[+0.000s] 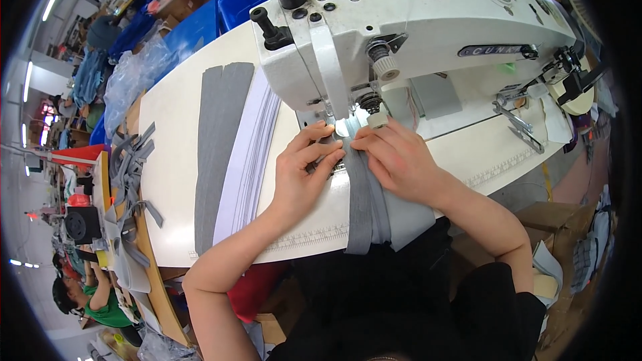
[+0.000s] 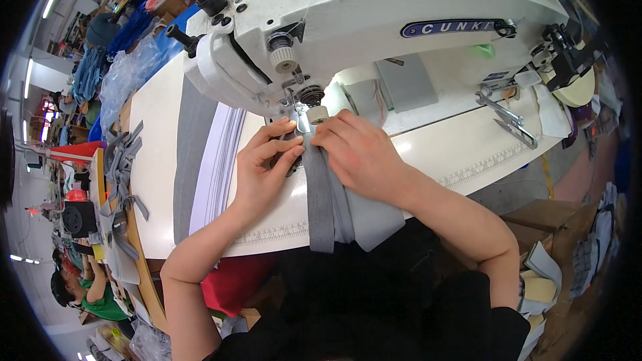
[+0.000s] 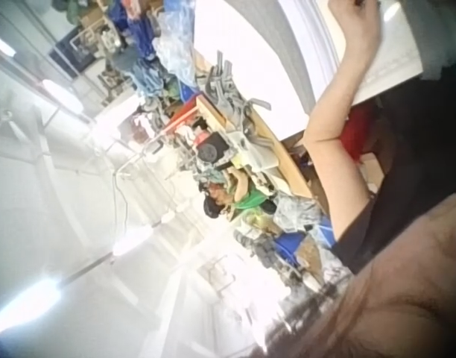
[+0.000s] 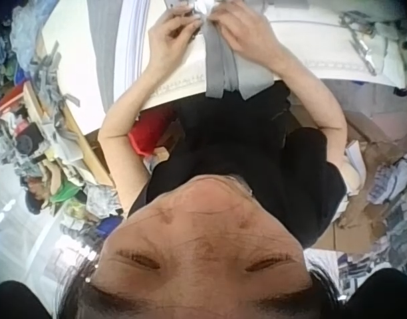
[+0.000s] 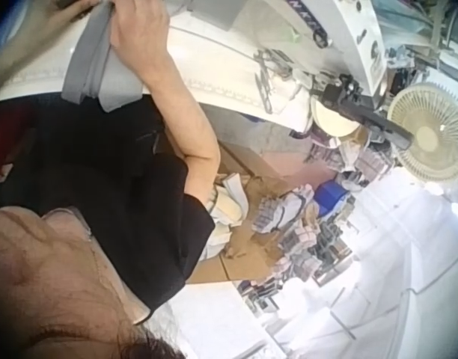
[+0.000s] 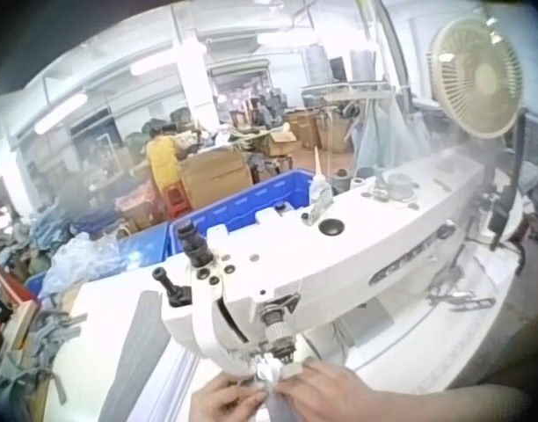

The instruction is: The person is sewing grey fabric parts together using an industrial sewing machine in a workshop.

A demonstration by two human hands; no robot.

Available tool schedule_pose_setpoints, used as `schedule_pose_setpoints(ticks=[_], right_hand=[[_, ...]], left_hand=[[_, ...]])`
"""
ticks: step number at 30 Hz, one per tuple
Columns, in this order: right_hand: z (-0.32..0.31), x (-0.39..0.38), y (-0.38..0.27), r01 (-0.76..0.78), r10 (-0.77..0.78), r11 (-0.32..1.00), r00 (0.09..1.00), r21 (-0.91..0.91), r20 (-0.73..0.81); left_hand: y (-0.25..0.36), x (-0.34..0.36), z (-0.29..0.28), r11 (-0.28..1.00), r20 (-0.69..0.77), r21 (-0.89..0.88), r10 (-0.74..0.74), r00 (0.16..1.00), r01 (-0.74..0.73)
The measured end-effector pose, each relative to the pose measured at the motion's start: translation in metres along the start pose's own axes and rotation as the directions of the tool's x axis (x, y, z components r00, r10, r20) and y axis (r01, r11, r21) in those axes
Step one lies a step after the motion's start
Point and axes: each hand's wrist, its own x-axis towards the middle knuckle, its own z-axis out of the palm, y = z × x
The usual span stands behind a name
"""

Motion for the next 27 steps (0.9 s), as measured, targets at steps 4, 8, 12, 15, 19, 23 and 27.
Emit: schedule_pose_setpoints(ticks=[4, 8, 12, 15, 19, 23, 27], right_hand=[[-0.003, -0.006, 0.003, -0.014, 0.013, 1.000, 1.000, -0.028, -0.013], [-0.015, -0.017, -0.014, -0.093, 0.092, 0.996, 0.994, -0.006, -0.060], [-0.026, -0.067, -0.053, -0.043, 0.031, 0.996, 0.986, -0.074, -0.163], [-0.024, -0.132, -0.079, -0.022, 0.018, 0.998, 0.996, -0.052, -0.083], [-0.001, -0.144, -0.100, -0.345, 0.343, 0.938, 0.938, 0.033, 0.040], [-0.002, -0.142, -0.100, -0.781, 0.663, 0.587, 0.614, 0.211, 0.429], [-0.039, -0.137, -0.116, -0.784, 0.453, 0.318, 0.620, 0.533, 0.641]], left_hand=[[0.006, -0.001, 0.002, 1.000, -0.001, 0.014, -0.015, 1.000, 0.015], [0.005, -0.003, 0.003, 0.980, -0.037, -0.155, -0.130, 0.991, 0.123], [0.021, -0.026, -0.001, 0.971, -0.230, 0.229, -0.012, 0.973, 0.066], [0.041, -0.049, -0.001, 0.974, 0.126, 0.225, -0.031, 0.992, 0.002], [0.066, -0.069, 0.000, 0.895, 0.214, -0.145, -0.388, 0.896, 0.422], [0.059, -0.071, -0.006, 0.380, 0.282, -0.768, -0.523, 0.804, 0.516], [0.051, -0.096, -0.013, 0.179, 0.377, -0.853, -0.435, 0.818, 0.489]])
